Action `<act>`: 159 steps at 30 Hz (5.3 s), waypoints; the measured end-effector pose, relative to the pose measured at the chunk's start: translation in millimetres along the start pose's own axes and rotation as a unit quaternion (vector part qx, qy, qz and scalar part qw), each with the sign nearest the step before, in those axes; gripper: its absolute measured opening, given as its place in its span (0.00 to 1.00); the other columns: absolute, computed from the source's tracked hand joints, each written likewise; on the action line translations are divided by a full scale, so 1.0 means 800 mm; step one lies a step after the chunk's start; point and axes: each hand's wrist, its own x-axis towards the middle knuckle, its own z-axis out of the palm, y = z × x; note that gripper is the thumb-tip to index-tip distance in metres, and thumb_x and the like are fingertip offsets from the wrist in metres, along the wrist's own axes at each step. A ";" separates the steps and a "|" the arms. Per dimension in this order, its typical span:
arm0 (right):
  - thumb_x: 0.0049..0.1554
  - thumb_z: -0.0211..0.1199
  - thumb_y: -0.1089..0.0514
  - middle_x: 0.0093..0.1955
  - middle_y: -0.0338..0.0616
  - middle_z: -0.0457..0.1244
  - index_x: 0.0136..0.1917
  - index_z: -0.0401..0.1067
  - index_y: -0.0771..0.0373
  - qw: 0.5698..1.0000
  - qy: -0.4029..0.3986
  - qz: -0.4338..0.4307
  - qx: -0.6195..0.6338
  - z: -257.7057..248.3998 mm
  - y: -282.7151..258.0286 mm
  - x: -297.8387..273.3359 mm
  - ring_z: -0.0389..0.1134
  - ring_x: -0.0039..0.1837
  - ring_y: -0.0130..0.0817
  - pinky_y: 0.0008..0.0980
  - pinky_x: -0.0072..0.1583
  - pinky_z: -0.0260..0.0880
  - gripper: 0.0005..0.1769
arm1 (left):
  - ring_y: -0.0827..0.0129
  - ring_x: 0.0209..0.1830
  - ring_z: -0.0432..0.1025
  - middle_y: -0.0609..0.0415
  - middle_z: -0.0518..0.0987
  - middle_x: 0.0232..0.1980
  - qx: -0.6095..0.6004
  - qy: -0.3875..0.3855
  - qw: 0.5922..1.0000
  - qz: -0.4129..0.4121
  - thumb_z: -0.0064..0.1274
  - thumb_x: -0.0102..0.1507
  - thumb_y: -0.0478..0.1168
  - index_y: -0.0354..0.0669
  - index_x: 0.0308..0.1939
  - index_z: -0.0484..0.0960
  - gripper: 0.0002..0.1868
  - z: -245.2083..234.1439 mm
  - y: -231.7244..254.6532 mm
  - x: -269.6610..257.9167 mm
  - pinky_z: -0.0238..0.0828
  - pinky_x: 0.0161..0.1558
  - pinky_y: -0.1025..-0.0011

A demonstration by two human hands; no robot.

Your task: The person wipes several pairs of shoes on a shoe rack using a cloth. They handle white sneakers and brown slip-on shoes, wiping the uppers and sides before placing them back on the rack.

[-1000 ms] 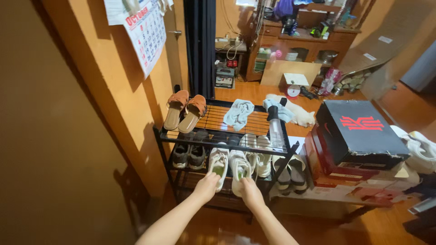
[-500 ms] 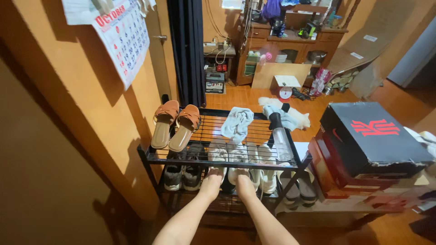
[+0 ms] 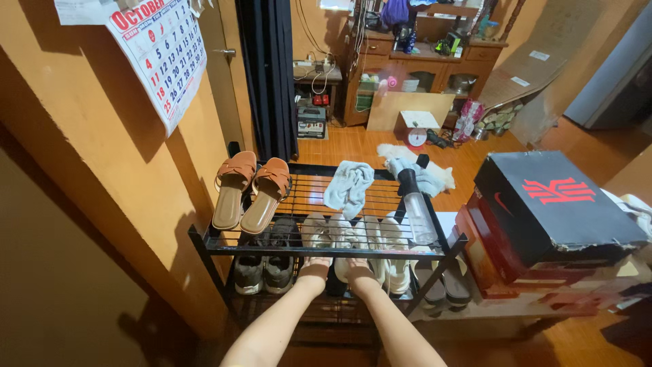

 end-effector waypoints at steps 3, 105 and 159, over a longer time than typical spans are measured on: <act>0.53 0.66 0.55 0.72 0.61 0.55 0.71 0.57 0.67 0.977 0.071 0.113 0.164 -0.003 -0.019 -0.027 0.54 0.72 0.60 0.57 0.70 0.49 0.37 | 0.47 0.56 0.72 0.41 0.78 0.53 -0.022 0.151 0.980 0.131 0.58 0.51 0.33 0.39 0.52 0.77 0.24 -0.013 0.004 -0.035 0.69 0.59 0.52; 0.55 0.59 0.61 0.45 0.53 0.65 0.44 0.70 0.65 0.946 0.223 -0.185 0.143 -0.268 0.018 0.021 0.64 0.52 0.53 0.49 0.56 0.67 0.05 | 0.45 0.56 0.69 0.44 0.77 0.51 -0.101 0.143 0.984 0.021 0.62 0.44 0.23 0.38 0.55 0.75 0.34 -0.254 0.023 0.000 0.71 0.54 0.59; 0.64 0.54 0.51 0.54 0.43 0.70 0.59 0.71 0.62 0.399 0.158 0.010 0.903 -0.443 0.186 0.052 0.70 0.58 0.38 0.40 0.62 0.70 0.16 | 0.44 0.47 0.78 0.34 0.81 0.46 -0.153 0.004 0.988 -0.017 0.53 0.59 0.38 0.32 0.50 0.79 0.17 -0.174 0.104 0.100 0.77 0.50 0.55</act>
